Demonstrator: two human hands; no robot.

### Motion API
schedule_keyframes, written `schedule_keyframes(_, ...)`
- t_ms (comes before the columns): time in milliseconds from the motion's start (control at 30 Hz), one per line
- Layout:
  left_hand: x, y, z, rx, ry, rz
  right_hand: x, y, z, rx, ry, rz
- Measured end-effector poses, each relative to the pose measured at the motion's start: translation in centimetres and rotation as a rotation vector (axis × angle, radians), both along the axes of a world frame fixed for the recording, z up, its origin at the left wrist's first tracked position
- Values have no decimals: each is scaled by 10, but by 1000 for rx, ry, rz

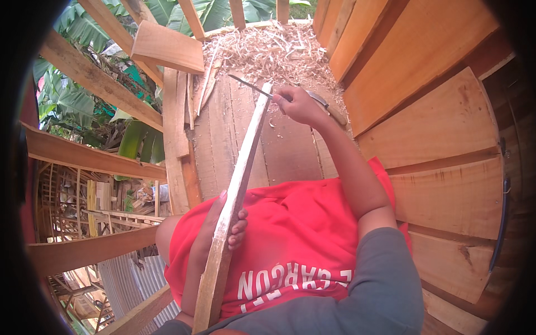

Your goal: The person sits on a wooden platform and uses a knife to shave thin strips from a long piece of wood held between their legs. They repeatedly scrape the blade along the wood's length, producing wood shavings that accumulate on the floor.

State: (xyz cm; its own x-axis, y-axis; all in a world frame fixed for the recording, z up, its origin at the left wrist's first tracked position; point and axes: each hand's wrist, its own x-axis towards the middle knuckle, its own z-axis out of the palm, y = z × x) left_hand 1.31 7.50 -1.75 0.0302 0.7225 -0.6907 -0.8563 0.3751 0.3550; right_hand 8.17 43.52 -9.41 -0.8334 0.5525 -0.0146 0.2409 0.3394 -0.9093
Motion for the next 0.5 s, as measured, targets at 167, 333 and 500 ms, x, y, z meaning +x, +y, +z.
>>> schedule_keyframes(167,1,1,-4,-23,-13,37,3,7,19,-730,-219,-153)
schedule_keyframes(333,5,5,1,-13,31,65,12,13,25,-902,50,-107)
schedule_keyframes(500,2,1,-4,-43,-28,39,9,6,11,-173,12,-34)
